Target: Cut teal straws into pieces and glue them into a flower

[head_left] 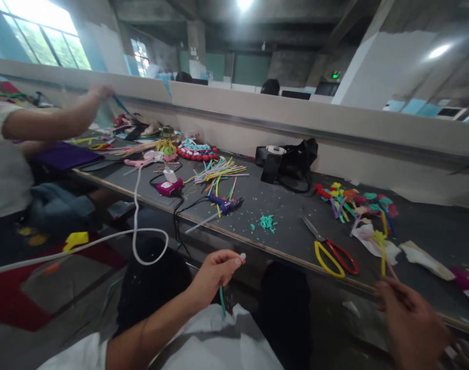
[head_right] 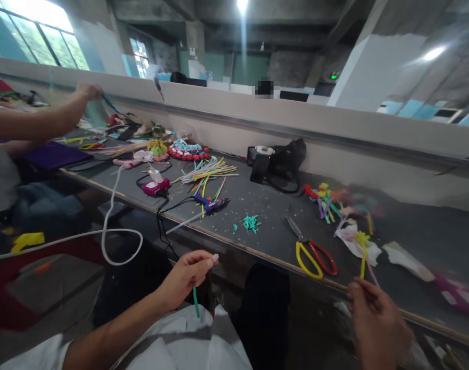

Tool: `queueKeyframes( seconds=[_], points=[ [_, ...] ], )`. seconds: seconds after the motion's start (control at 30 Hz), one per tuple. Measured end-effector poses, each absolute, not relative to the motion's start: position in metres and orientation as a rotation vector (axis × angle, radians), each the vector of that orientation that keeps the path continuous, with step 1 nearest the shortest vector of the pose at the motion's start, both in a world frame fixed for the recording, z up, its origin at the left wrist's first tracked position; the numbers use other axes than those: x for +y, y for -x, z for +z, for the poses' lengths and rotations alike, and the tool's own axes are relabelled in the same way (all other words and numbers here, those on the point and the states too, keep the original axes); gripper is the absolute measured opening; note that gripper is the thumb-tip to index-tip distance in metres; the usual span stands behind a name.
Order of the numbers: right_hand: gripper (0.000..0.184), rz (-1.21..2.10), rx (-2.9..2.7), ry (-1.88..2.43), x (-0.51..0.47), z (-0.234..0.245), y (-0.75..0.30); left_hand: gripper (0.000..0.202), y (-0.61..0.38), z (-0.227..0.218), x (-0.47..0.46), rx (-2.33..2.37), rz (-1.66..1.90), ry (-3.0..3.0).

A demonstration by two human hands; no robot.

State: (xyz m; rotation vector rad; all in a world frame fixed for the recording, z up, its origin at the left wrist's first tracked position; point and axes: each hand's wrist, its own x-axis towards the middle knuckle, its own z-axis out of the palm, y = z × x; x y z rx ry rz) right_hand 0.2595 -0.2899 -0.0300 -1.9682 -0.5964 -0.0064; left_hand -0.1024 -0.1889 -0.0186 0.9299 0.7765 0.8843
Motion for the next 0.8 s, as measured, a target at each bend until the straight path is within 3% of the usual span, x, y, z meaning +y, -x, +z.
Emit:
queueKeyframes(
  seconds=[0.1, 0.33, 0.5, 0.6, 0.8],
  points=[
    [0.046, 0.257, -0.808, 2.015, -0.273, -0.029, -0.219, 0.023, 0.101, -0.016, -0.18, 0.759, 0.922, -0.916],
    [0.036, 0.453, -1.276, 1.644, -0.181, -0.021, -0.126, 0.027, 0.115, -0.007, -0.135, 0.902, 1.115, -1.116],
    [0.023, 0.591, -1.518, 1.455, -0.13, -0.012, -0.056, 0.024, 0.148, -0.002, -0.054, 1.248, 1.409, -1.835],
    [0.019, 0.731, -1.625, 1.367, -0.128, -0.021, -0.02, 0.024, 0.164, -0.001, -0.001, 1.364, 1.303, -2.274],
    [0.017, 0.951, -1.698, 1.336, -0.158, -0.053, 0.005, 0.019, 0.162, -0.009, 0.046, 1.099, 0.928, -2.606]
  ],
)
